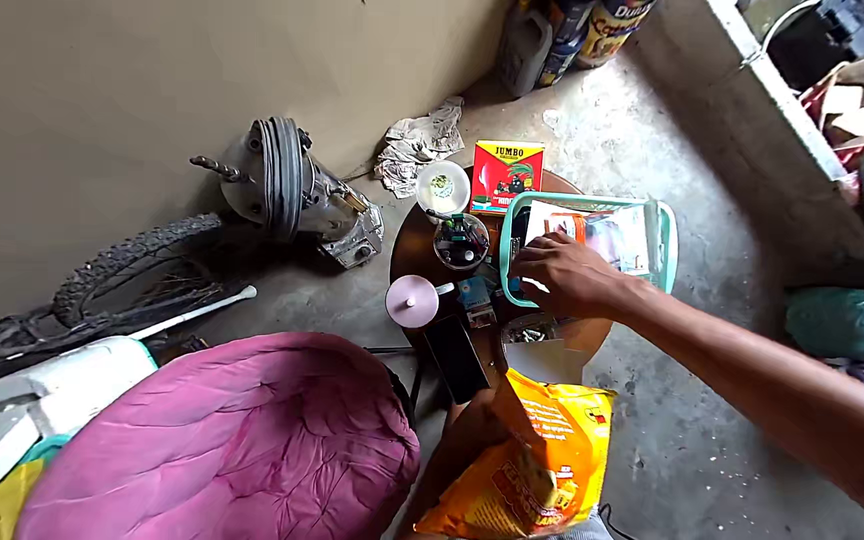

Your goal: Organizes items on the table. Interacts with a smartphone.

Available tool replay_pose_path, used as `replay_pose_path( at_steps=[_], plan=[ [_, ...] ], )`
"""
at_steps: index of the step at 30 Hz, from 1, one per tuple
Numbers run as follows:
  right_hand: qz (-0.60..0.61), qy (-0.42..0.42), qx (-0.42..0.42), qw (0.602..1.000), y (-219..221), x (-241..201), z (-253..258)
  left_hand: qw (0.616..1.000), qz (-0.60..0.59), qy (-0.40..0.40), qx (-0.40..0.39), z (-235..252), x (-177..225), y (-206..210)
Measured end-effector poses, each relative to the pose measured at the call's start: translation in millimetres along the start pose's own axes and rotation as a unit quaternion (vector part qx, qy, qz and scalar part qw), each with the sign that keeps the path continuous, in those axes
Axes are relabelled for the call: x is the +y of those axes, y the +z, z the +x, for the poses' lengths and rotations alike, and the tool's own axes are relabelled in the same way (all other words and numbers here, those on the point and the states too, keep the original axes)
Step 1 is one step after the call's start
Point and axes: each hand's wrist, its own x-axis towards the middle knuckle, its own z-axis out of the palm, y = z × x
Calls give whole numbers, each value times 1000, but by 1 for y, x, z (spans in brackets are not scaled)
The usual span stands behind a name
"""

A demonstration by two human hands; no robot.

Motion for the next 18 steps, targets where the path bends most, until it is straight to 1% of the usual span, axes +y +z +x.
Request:
replay_pose_path(
  at_steps=[2,4,5,8,12,14,16,18],
  plan=[
    [-107,-84,-2,991,16,19,15,1000,16,9,12,-8,0,-7],
    [-152,-152,19,976,22,33,15,999,25,36,10,-15,-7,-18],
    [-163,-165,26,972,23,39,11,999,20,38,12,-19,-11,-23],
    [-190,-151,12,970,21,44,2,998,35,31,34,-21,-16,-31],
    [-218,-144,-6,965,20,42,4,998,44,35,6,-11,-17,-28],
    [-213,-161,12,964,24,46,4,999,41,28,15,-9,-19,-24],
    [-205,-173,51,962,31,56,2,999,38,15,28,-8,-17,-21],
    [-207,-177,60,960,34,59,-1,999,33,-2,34,-6,-22,-21]
  ],
)
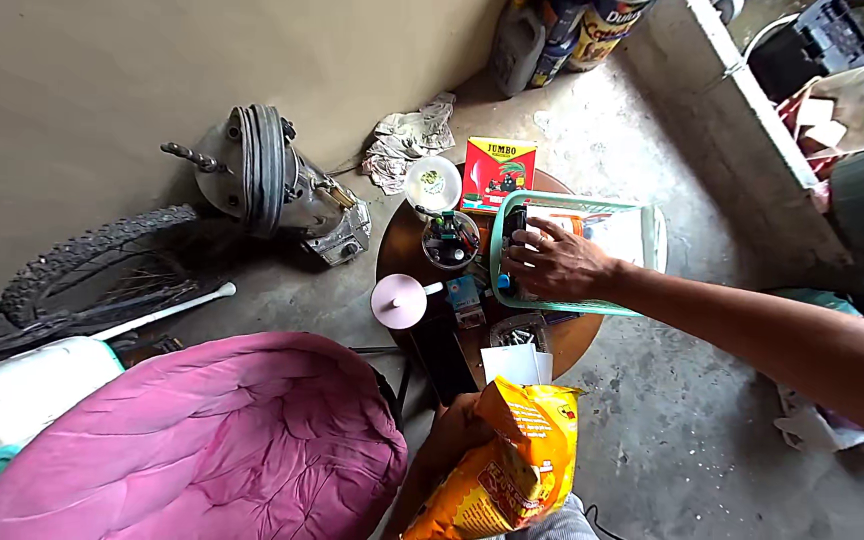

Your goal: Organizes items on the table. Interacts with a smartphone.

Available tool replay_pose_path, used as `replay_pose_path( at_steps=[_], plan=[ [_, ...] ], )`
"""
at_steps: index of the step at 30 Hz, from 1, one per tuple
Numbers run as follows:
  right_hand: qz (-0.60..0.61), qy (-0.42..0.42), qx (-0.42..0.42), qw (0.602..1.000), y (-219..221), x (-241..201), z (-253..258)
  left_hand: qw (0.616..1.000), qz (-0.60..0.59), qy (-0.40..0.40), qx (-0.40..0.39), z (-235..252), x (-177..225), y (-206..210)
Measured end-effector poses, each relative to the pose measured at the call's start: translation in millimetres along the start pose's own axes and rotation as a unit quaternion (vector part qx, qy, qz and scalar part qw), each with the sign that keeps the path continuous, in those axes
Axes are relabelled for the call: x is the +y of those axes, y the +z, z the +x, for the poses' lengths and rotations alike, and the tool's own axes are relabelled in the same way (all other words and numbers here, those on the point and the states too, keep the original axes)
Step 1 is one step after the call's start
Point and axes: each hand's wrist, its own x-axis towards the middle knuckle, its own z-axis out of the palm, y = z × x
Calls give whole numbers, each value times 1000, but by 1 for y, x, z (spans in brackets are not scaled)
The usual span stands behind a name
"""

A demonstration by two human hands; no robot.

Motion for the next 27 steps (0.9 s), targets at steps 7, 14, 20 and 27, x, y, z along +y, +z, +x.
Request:
replay_pose_path(
  at_steps=[7,14,20,27],
  plan=[
    [65,32,-16,997,6,-2,20,996,33,-68,48,8,-8,7],
    [92,-26,108,990,2,0,9,998,55,5,-19,16,-9,6],
    [104,-57,43,992,-19,2,11,998,1,36,-45,15,-14,-2],
    [32,-39,-79,996,-10,8,13,997,13,68,-28,7,-4,-7]
  ],
)
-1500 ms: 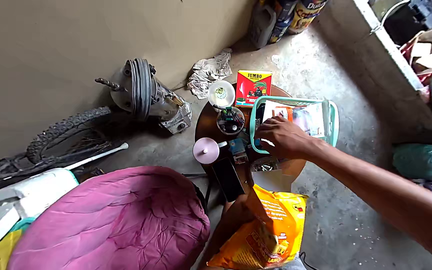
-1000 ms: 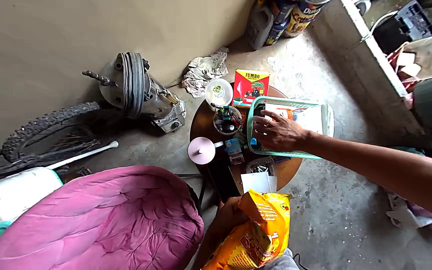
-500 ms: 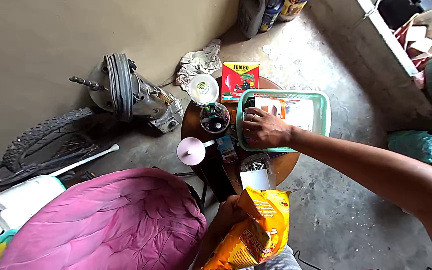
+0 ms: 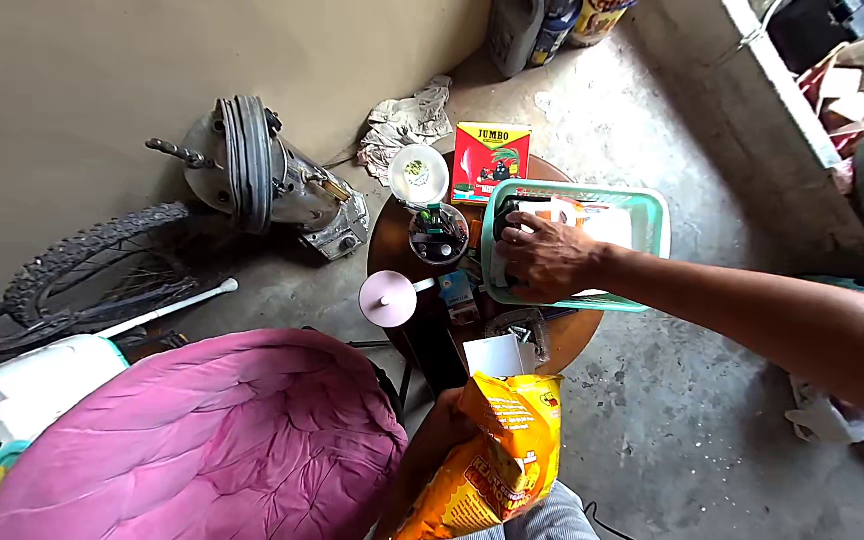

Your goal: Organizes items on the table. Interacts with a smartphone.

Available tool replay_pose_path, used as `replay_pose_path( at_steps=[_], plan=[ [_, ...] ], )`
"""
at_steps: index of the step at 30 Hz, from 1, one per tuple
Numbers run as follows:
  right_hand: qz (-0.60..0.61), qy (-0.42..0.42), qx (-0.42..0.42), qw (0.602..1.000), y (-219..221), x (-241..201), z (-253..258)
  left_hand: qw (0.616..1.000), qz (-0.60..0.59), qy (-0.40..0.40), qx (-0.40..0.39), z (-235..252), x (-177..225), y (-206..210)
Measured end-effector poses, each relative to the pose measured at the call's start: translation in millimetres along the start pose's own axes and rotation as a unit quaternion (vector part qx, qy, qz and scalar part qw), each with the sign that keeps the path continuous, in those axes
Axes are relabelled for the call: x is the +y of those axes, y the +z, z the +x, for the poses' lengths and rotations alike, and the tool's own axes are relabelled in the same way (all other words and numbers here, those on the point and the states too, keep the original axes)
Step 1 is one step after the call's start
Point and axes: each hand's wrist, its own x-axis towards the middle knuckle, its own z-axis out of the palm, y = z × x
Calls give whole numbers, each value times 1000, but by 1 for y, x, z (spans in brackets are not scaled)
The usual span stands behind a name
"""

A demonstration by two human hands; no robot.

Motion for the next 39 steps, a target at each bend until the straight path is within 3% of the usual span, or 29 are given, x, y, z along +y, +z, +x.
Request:
replay_pose_path(
  at_steps=[5,12,21,27,30,33,39],
  plan=[
    [11,1,48,999,10,7,-8,998,51,24,21,2,11,-2],
    [-29,107,-138,984,-14,-6,10,991,131,6,24,20,23,-4],
    [-50,116,-149,981,-18,-9,20,991,133,16,4,33,31,1],
    [-15,118,-177,977,-33,1,7,979,204,22,-2,42,45,-5],
    [-14,114,-185,976,-37,1,-6,959,281,15,-1,57,59,-1],
    [-13,121,-132,984,-32,-2,-21,927,375,-16,19,75,81,10],
    [-23,136,-102,985,-28,-8,-31,826,534,-177,-11,139,111,25]
  ],
)
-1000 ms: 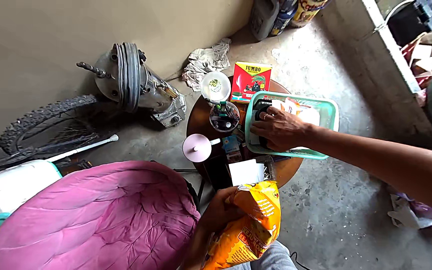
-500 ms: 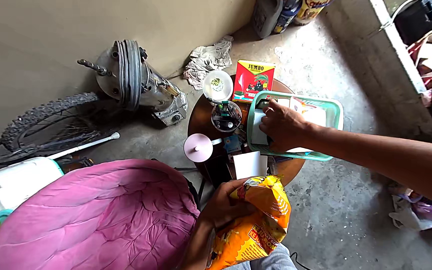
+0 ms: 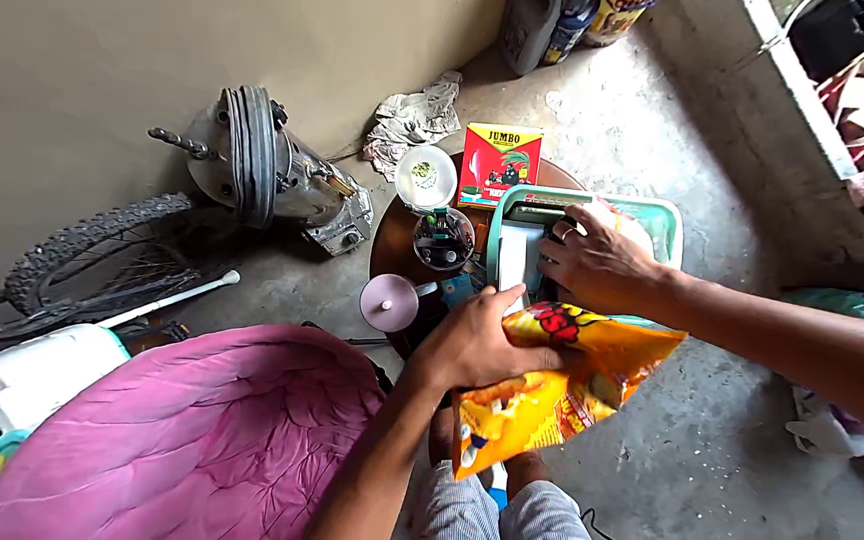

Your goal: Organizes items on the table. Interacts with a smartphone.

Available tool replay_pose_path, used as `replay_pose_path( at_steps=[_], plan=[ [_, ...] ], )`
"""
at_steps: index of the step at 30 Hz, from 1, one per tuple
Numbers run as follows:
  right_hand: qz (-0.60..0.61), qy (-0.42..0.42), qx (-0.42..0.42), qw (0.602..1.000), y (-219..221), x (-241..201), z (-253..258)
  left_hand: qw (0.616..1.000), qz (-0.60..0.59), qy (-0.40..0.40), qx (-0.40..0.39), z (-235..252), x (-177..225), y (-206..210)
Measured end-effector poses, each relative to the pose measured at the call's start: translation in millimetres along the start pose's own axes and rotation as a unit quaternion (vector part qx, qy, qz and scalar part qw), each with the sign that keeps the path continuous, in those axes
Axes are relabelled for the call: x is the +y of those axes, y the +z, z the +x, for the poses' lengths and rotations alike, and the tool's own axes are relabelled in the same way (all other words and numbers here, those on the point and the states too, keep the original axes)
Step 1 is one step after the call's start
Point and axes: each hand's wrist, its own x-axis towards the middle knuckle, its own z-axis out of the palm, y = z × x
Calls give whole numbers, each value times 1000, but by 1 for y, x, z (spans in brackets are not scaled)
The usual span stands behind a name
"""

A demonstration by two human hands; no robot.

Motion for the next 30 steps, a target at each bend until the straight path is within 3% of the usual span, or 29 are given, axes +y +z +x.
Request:
replay_pose_path(
  at_steps=[4,10,14,19,26,30],
  plan=[
    [-50,-21,59,997,8,5,0,999,-14,0,-43,42,-11,-9],
    [-49,-17,83,995,18,9,-3,967,-209,74,-128,61,-28,-7],
    [-24,-5,87,996,15,6,-3,983,-139,75,-89,63,-29,-4],
    [32,13,21,999,4,2,-3,998,-42,45,-28,37,-20,5],
    [25,45,-43,998,4,-8,14,989,-138,46,-28,18,-28,14],
    [33,49,-84,995,1,-12,23,975,-198,104,-3,0,-43,17]
  ],
)
